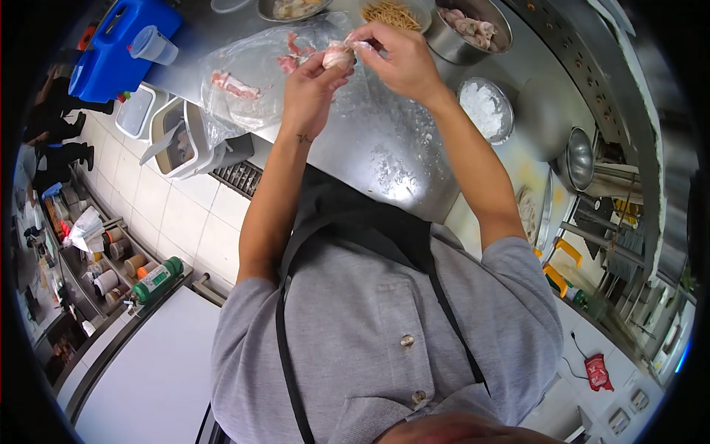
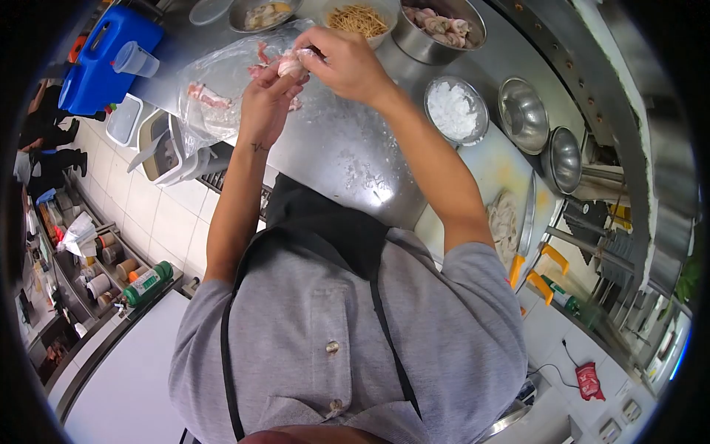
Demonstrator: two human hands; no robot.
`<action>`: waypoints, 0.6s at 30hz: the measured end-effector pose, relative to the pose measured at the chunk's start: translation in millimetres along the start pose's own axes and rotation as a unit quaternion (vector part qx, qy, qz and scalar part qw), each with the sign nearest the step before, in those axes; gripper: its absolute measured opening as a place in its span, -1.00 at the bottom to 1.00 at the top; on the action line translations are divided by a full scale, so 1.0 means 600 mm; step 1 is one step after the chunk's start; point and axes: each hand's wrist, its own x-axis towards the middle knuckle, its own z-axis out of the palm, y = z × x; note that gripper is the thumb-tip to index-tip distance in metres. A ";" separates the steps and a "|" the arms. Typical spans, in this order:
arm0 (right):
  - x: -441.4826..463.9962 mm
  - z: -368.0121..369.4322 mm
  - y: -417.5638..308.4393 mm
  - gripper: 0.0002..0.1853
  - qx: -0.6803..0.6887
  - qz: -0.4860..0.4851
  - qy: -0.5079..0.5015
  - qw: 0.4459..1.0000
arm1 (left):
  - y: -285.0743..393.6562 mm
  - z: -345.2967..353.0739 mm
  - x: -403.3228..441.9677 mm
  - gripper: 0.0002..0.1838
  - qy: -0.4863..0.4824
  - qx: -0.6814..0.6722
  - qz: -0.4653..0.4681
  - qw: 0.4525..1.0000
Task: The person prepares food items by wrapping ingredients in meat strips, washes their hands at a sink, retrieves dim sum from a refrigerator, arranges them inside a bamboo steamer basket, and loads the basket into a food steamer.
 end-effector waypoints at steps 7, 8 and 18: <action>-0.002 0.007 -0.001 -0.86 -0.074 -0.072 -0.011 0.995 | -0.006 0.000 -0.001 -0.69 -0.001 -0.041 0.006 0.999; -0.002 0.007 -0.001 -0.85 -0.085 -0.087 -0.012 0.992 | -0.007 0.000 -0.001 -0.69 -0.004 -0.055 0.006 0.998; -0.006 0.026 0.001 -0.81 -0.094 -0.123 -0.011 0.988 | -0.015 0.005 -0.001 -0.75 0.008 -0.080 0.026 0.996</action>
